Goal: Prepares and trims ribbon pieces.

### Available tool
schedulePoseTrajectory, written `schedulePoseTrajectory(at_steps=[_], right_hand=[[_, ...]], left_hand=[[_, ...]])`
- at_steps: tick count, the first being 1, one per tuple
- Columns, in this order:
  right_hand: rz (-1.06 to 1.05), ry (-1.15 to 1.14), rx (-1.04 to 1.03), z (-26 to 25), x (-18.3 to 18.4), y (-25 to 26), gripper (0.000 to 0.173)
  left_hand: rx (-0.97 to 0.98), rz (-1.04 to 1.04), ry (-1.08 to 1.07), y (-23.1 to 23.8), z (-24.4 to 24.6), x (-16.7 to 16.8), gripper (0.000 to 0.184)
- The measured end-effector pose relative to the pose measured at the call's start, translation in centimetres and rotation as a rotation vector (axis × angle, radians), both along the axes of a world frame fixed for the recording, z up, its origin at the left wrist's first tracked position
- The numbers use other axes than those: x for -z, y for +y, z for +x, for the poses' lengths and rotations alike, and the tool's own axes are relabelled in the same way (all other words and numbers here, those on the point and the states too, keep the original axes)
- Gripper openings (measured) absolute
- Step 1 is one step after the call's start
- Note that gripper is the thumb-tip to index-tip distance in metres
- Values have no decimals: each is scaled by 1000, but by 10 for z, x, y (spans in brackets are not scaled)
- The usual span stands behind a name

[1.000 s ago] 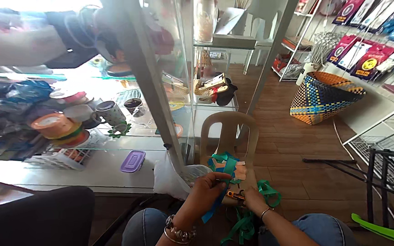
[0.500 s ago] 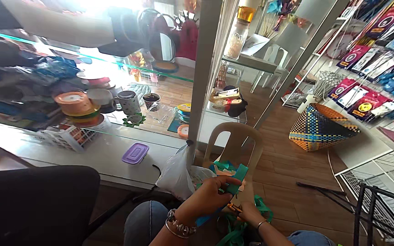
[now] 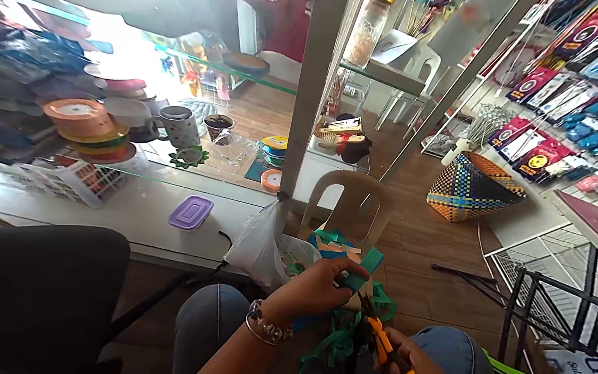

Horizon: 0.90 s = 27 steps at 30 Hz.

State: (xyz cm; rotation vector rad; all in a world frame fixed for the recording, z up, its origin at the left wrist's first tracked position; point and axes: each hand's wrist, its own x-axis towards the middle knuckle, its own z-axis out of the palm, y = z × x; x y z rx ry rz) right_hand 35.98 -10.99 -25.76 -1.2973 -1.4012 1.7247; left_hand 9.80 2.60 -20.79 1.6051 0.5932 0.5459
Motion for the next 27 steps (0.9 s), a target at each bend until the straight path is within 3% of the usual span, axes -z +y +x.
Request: schedulePoseTrajectory(at_steps=[6,14,18,27], right_hand=[[78,-103,25,-11,-7,-5,43],[48,-137,30,-15,-13,1,44],[86,-157,35,-16,-11,2,52],[82,-225,1,-18,-10,3,49]], left_hand=[[35,3,13,-1,3,4,38],[82,14,52,-1,3,6,36],[107,39,91,0,2,5,35],[156,28,155,5,0,7,35]])
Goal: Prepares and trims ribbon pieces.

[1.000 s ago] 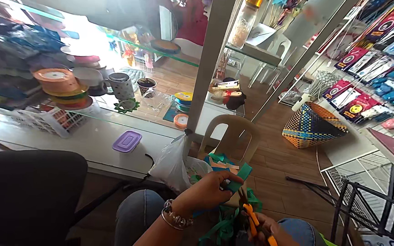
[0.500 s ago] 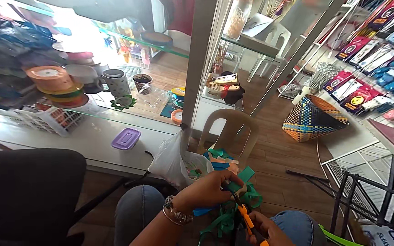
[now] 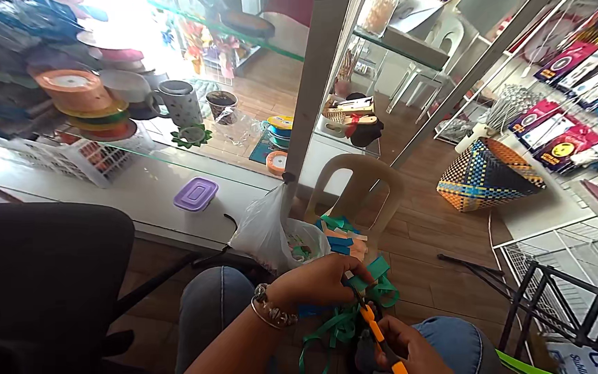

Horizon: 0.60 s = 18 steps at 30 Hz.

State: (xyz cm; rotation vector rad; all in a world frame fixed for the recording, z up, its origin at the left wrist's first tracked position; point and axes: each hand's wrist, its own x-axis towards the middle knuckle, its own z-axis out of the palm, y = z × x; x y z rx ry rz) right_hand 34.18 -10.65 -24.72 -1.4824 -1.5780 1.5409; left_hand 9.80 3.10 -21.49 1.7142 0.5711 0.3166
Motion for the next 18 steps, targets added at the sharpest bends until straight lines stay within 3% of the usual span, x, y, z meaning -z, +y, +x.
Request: schedulePoseTrajectory(at_steps=[18], right_hand=[[-4,-19,76,2,9,-10,28]], left_hand=[[80,-102,19,3,-1,1,36]])
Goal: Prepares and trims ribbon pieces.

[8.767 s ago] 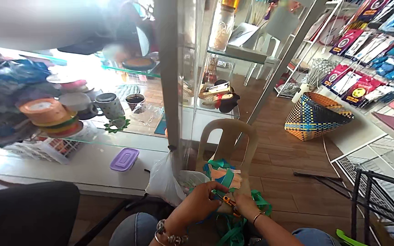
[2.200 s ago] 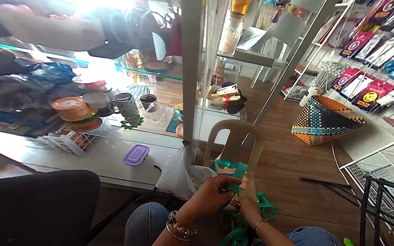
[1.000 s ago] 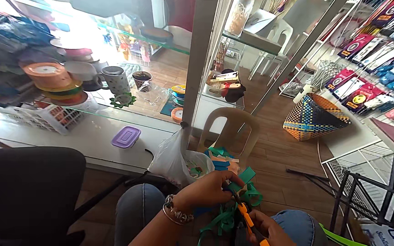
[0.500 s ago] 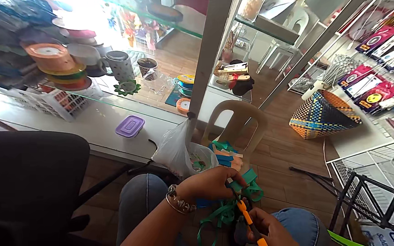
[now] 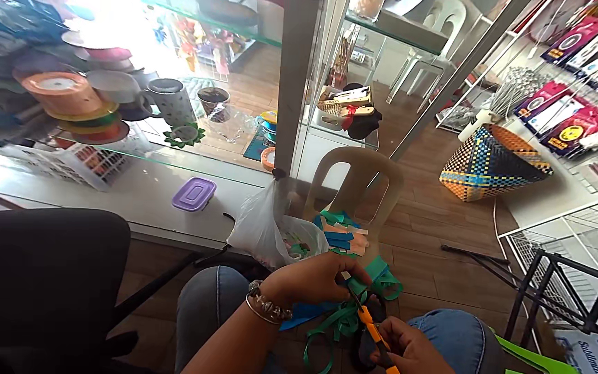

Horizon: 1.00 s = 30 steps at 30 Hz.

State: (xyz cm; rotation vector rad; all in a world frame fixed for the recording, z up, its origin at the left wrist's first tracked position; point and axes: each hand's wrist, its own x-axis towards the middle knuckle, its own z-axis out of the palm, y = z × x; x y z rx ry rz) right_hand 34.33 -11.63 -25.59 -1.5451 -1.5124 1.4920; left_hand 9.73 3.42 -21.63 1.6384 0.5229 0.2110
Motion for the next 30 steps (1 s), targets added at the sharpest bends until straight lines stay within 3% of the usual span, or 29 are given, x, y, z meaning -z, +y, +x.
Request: schedulePoseTrajectory(at_steps=[10,17,19,24,30], right_hand=[[-8,-32,-41,-3,-3,5,40],[-11,-80,-4,1,0,9,26],[-2,-205,-48,7,2,20,25],[-141,-813,-287,11,18,99,33],[-194,-1044,-316,-13,83,164,53]], left_hand=[[43,30,25,0,5,4,37],[35,30,61,1,6,5,38],[17,53,87,3,6,5,39],[-143,46,106,12,-2,-3,43],[-291,1,-9,12,1,1,44]])
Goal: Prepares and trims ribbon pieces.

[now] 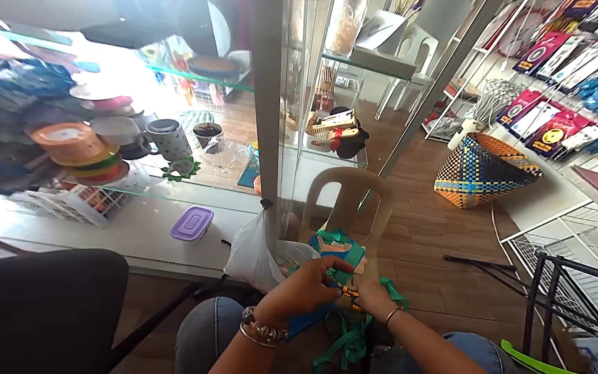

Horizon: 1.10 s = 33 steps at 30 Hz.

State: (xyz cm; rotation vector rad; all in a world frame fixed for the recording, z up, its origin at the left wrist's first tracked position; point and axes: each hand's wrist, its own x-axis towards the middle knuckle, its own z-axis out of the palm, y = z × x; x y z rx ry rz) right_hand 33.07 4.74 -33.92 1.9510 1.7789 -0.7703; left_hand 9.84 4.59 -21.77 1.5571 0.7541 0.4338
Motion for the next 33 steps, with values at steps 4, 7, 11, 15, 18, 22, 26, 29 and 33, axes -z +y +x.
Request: schedulePoseTrajectory(at_steps=[4,7,11,15,18,22,26,29,33], right_hand=[[-68,-1,15,1,30,5,52],[34,264,123,8,8,11,34],[124,1346,683,3,-64,5,39],[207,1563,676,-1,-96,6,32],[380,1350,747,-1,-92,24,31],[517,1206,904,5,-61,50,23],[558,1030,986,13,-17,68,27],[584,848,1024,27,1,69,29],[583,970,1019,34,-31,53,25]], left_hand=[[-40,-26,-13,-2,0,1,43],[-68,-34,28,-4,0,0,42],[-98,-27,111,-3,5,1,42],[-59,-15,175,-1,13,6,42],[-119,28,217,2,13,10,46],[-212,29,245,5,8,7,50],[-231,8,218,5,6,6,53],[-245,5,200,4,6,5,53],[-271,-3,144,2,6,5,53]])
